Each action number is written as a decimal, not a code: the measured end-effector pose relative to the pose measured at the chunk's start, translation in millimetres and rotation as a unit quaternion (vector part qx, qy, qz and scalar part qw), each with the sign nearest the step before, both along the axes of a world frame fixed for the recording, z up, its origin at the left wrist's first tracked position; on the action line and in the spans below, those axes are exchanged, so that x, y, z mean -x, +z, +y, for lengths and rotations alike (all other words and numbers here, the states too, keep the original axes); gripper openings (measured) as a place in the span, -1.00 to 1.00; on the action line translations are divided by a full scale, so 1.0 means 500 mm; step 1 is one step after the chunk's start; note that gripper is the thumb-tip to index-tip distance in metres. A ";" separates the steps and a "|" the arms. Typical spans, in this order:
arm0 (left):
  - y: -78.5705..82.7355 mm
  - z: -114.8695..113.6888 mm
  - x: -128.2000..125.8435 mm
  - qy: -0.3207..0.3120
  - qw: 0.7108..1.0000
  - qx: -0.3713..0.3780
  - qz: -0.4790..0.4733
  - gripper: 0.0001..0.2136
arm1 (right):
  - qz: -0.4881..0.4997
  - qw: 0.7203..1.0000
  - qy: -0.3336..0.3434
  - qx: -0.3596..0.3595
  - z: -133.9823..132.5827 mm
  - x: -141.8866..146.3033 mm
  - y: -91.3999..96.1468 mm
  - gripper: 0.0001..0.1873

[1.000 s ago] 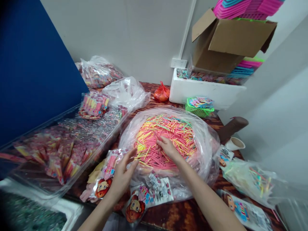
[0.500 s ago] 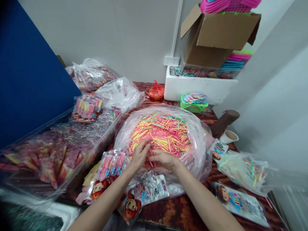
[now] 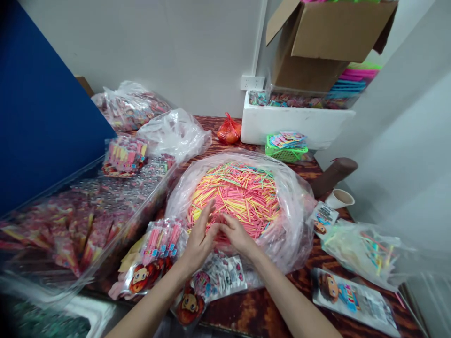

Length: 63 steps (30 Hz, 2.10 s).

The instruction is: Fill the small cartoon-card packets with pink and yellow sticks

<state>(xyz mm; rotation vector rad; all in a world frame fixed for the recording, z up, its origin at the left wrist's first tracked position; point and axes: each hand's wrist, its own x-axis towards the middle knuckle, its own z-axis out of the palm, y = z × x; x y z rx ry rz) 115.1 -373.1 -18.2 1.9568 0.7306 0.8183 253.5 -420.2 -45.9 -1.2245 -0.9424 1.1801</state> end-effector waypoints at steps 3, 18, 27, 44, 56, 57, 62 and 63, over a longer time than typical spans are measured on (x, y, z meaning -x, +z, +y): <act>-0.006 -0.029 0.050 0.003 0.999 -0.014 0.041 -0.54 | -0.062 0.996 -0.058 -0.029 -0.024 0.010 -0.023 -0.81; -0.064 -0.126 0.143 -0.010 0.973 -0.194 0.127 -0.66 | -0.215 0.956 -0.190 -0.066 -0.032 0.043 -0.037 -0.86; -0.108 -0.149 0.170 0.063 0.962 -0.140 0.226 -0.65 | -0.151 0.979 -0.131 -0.034 -0.033 0.037 -0.073 -0.82; -0.080 -0.092 0.158 0.092 0.990 0.023 0.101 -0.75 | -0.016 0.992 -0.128 -0.008 -0.032 0.005 -0.083 -0.74; -0.057 -0.046 0.169 0.101 0.973 0.208 -0.007 -0.79 | -0.090 0.989 -0.118 -0.018 -0.044 0.009 -0.081 -0.87; -0.053 -0.043 0.170 0.114 0.964 0.237 -0.026 -0.82 | -0.091 0.989 -0.116 -0.023 -0.045 0.009 -0.079 -0.87; -0.047 -0.036 0.172 0.161 0.933 0.314 -0.068 -0.74 | -0.113 0.988 -0.101 -0.029 -0.048 0.012 -0.072 -0.86; -0.048 -0.037 0.172 0.175 0.927 0.321 -0.075 -0.72 | -0.120 0.988 -0.096 -0.030 -0.049 0.013 -0.072 -0.86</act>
